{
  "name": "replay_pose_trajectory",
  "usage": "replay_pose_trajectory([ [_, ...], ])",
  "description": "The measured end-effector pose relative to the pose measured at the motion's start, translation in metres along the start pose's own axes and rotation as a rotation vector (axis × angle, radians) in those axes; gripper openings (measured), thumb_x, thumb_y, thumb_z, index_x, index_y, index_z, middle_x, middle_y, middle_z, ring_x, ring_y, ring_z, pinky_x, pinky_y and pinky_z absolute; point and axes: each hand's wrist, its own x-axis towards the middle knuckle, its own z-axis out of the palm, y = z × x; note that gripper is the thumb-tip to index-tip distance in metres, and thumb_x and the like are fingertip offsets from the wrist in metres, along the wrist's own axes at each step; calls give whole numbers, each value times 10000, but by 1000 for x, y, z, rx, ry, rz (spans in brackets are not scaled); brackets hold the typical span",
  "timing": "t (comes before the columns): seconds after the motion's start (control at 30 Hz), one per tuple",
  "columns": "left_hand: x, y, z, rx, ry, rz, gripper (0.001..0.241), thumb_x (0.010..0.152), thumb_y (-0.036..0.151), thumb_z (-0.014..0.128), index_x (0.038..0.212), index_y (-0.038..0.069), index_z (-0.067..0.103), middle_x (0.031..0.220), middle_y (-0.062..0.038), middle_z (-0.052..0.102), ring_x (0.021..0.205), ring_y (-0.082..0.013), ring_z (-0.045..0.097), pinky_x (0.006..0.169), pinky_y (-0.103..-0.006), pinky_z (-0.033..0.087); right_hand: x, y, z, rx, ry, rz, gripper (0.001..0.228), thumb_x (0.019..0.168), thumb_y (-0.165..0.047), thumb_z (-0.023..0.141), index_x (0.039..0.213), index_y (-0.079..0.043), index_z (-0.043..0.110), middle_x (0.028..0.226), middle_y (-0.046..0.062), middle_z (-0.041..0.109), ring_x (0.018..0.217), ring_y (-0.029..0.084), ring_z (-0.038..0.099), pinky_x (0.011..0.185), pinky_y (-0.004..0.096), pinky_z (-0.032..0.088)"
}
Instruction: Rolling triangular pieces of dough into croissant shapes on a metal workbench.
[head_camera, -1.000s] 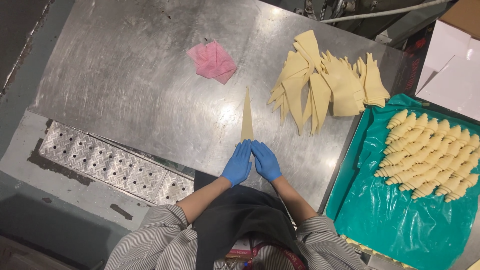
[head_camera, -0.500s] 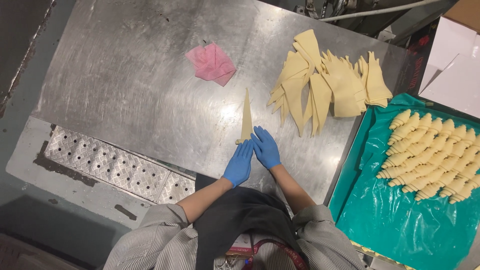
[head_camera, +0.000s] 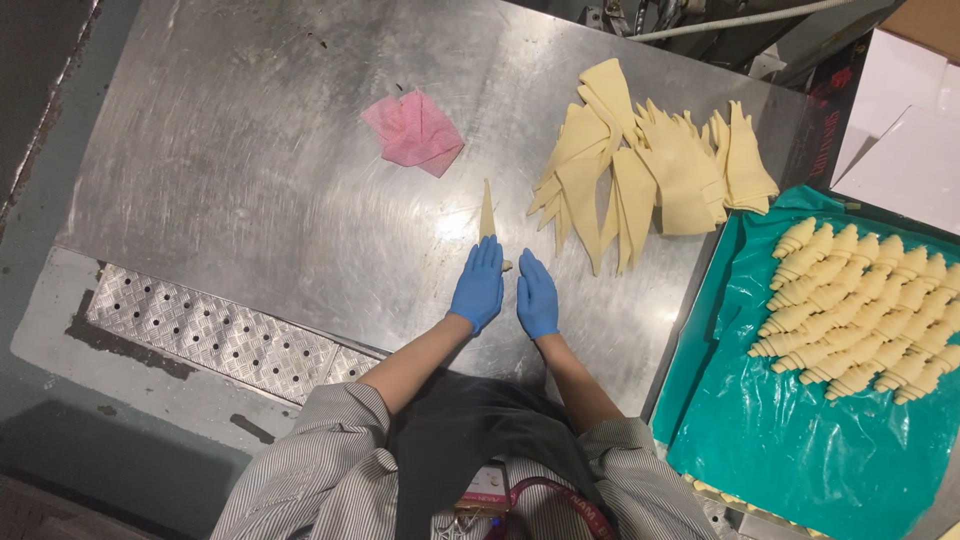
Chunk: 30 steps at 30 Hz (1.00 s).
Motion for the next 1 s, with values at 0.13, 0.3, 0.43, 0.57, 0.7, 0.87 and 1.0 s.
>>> replay_pose_trajectory([
  [0.13,6,-13,8,-101,74,-32,532,973,75,530,1436,-166,421,1600,-347,308,1509,-436,281,1277,-479,196,0,0,0,7,11,11,415,1005,-73,516,1406,22,573,1522,217,527,1390,388,519,1194,449,371],
  [0.3,7,-18,-12,28,83,56,316,924,125,636,1197,-33,637,1435,-278,486,1369,-443,440,1197,-515,283,1,-3,-1,2,16,15,402,1006,-70,530,1397,3,591,1505,202,552,1385,369,533,1195,443,377],
  [0.43,20,-17,-26,51,-41,1,275,969,180,642,1195,24,664,1248,-216,622,1205,-389,578,1111,-486,403,3,-4,-1,2,7,27,395,1009,-72,533,1392,5,592,1494,202,560,1382,370,529,1186,438,382],
  [0.57,31,-21,-30,-112,-213,-131,242,1011,259,669,1159,71,706,1124,-172,697,1080,-341,640,984,-424,499,13,-2,0,152,6,133,392,1027,-113,528,1400,-16,595,1472,160,585,1377,317,540,1163,397,405],
  [0.7,24,-20,-26,-822,-283,-378,386,964,279,699,1261,33,685,1107,-148,711,1032,-273,648,906,-379,521,12,4,1,734,-112,446,413,1078,-201,541,1445,-13,567,1356,102,601,1218,183,555,1016,299,441],
  [0.87,5,8,-71,-1347,-424,-532,509,978,297,647,1388,3,586,1155,-89,704,1036,-177,648,891,-322,530,24,-44,-61,917,-415,709,369,995,-301,614,1247,-34,645,961,58,672,787,129,629,635,273,508],
  [1.0,-15,24,-81,-1538,-433,-500,550,1008,323,626,1422,-35,567,1247,-75,694,1121,-111,645,978,-230,517,18,-59,-95,604,-539,686,344,937,-325,726,993,13,760,682,33,623,572,127,563,496,276,446],
])
